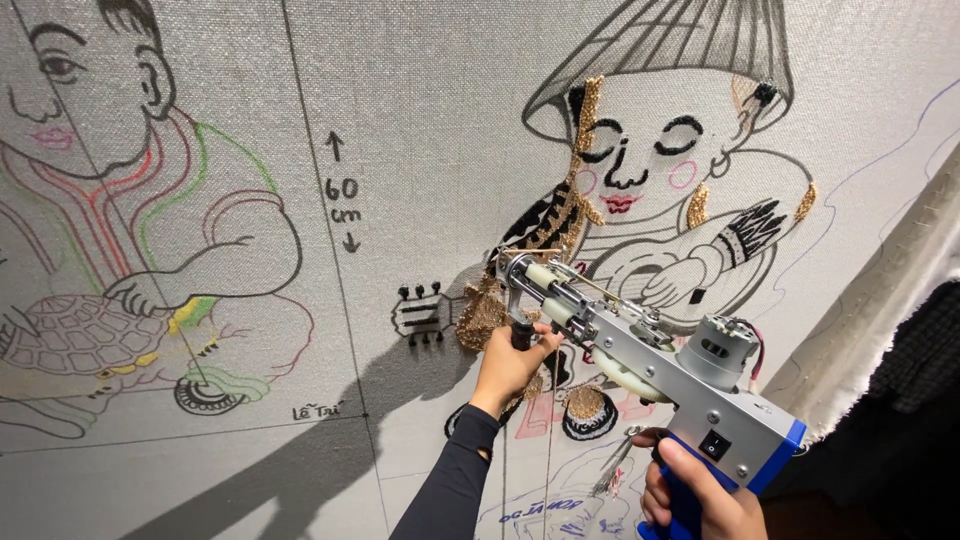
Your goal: The person uses a tufting gun and scissors to create a decorative rug with an illustrated design.
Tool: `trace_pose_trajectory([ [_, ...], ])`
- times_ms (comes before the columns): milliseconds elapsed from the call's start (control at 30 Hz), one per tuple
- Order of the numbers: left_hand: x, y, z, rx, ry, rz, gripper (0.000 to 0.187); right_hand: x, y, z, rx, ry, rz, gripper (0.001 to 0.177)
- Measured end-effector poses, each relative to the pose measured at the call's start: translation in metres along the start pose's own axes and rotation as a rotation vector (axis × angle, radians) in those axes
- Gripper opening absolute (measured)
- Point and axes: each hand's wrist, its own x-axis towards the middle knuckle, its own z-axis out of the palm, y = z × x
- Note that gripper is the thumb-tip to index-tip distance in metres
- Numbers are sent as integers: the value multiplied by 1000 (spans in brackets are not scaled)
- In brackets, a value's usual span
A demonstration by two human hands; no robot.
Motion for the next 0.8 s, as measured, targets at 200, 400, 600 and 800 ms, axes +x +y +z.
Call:
trace_pose_trajectory([
  [200, 10, -7, -3, -21, -3, -36, 24, 5, 6, 12, -24, -1, -61, 37],
  [400, 27, -33, -4, 55, 73, 17, 26, 13, 10, 20, -93, -13, -75, 34],
  [600, 34, -33, -9, 86, 106, -25, 27, 22, 15, 25, -114, -54, -72, 34],
  [800, 35, -14, -19, 128, 79, -44, 26, 19, 16, 36, -96, -28, -86, 30],
])
